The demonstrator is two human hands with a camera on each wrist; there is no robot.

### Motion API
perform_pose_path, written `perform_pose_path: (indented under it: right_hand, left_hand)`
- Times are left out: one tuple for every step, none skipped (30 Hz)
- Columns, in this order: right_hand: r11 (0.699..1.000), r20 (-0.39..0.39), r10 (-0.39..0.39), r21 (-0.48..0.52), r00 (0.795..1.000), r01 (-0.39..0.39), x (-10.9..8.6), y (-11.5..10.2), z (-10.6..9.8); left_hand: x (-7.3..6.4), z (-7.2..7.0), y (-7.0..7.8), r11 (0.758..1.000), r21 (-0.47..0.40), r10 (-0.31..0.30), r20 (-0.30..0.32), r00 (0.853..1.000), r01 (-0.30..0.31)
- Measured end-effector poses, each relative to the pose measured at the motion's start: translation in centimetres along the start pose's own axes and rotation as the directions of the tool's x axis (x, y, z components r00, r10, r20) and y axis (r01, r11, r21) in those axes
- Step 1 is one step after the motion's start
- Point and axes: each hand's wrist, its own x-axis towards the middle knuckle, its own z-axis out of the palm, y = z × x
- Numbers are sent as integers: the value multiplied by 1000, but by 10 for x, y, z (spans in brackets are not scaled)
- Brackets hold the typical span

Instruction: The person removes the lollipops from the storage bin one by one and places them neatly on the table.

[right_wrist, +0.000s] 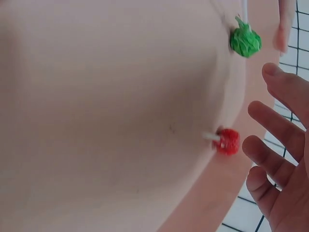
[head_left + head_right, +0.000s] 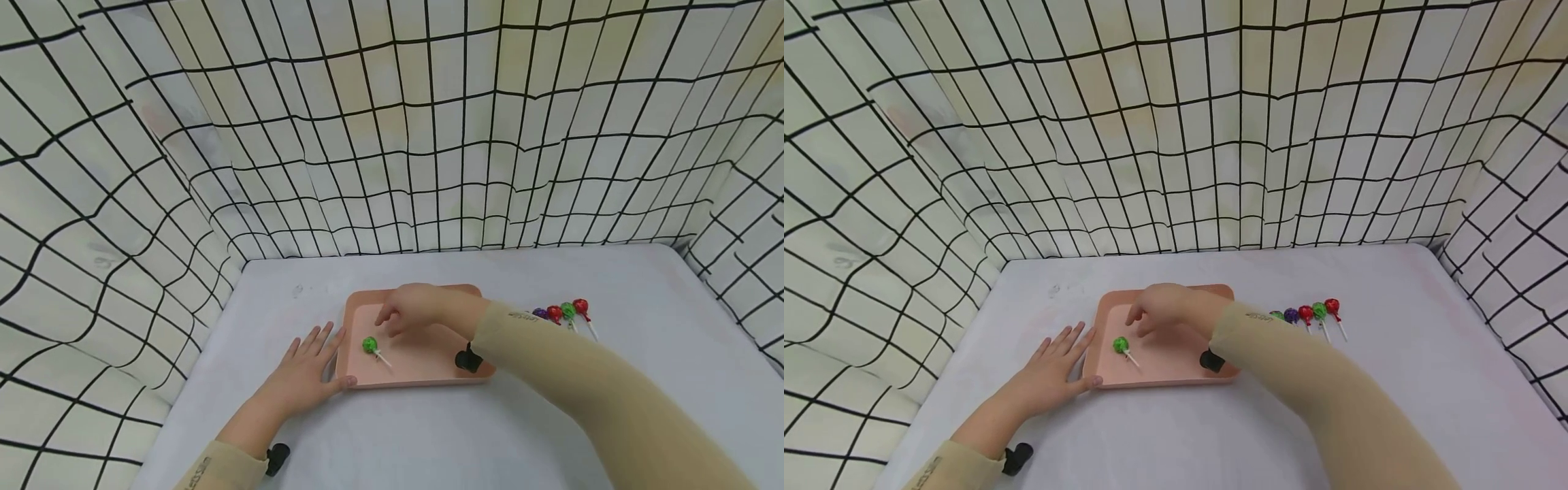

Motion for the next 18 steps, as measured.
perform_pose_path:
  right_hand:
    - [1000, 3, -1, -14, 1000, 1, 2, -2, 1]
    - [1000, 7, 0, -25, 1000, 0, 5, -4, 2]
    - [999, 11, -1, -36, 1000, 1, 7, -6, 4]
    - [999, 16, -1, -40, 1000, 1, 10, -8, 5]
    - [999, 21, -6, -50, 1000, 7, 12, -9, 6]
    - [998, 25, -15, -63, 1000, 16, 15, -11, 8]
    - [997, 28, -24, -73, 999, 26, 17, -14, 9]
    - [996, 30, -33, -87, 999, 36, 19, -16, 10]
    - [993, 32, -45, -108, 998, 48, 20, -18, 11]
    - [991, 32, -53, -124, 998, 57, 22, -20, 11]
    - [987, 32, -61, -146, 998, 65, 23, -23, 12]
    - [984, 33, -62, -163, 998, 67, 24, -25, 12]
    - [983, 37, -60, -174, 997, 66, 25, -27, 13]
    - [980, 43, -57, -187, 997, 64, 25, -29, 14]
    - [978, 49, -53, -197, 997, 62, 26, -31, 14]
    - [976, 56, -47, -208, 997, 57, 27, -33, 15]
    - [973, 64, -42, -222, 997, 56, 27, -34, 15]
    - [971, 71, -39, -232, 997, 54, 27, -36, 15]
  left_hand:
    - [0, 0, 0, 1000, -1, 3, -2, 1000, -3]
    - [0, 1, -1, 1000, 1, 6, -4, 1000, -6]
    - [0, 1, -2, 1000, 7, 1, -2, 1000, -1]
    - [0, 2, -2, 1000, 12, -1, -3, 1000, 1]
    - [0, 2, -2, 1000, 13, -3, -2, 1000, 3]
    - [0, 2, -2, 1000, 18, -5, -2, 1000, 5]
    - [0, 1, -2, 1000, 17, -5, -3, 1000, 5]
    - [0, 1, -2, 1000, 21, -7, -2, 1000, 7]
    - [-1, 0, -1, 1000, 14, -5, -3, 1000, 5]
    - [-1, 0, 0, 1000, 10, -4, -2, 1000, 4]
    - [-1, -1, 1, 1000, 1, 1, -4, 1000, -1]
    - [-1, -1, 1, 1000, 1, 0, -2, 1000, 0]
    - [-1, -2, 1, 1000, -3, 4, -2, 1000, -4]
    - [-1, -2, 2, 1000, 1, 1, 1, 1000, -1]
    - [-1, -3, 2, 1000, 0, 1, 2, 1000, -1]
    - [-1, -2, 2, 1000, 7, -2, 4, 1000, 2]
    - [-2, -3, 2, 1000, 6, 3, 1, 1000, -3]
    - [-2, -4, 2, 1000, 11, 2, 1, 1000, -2]
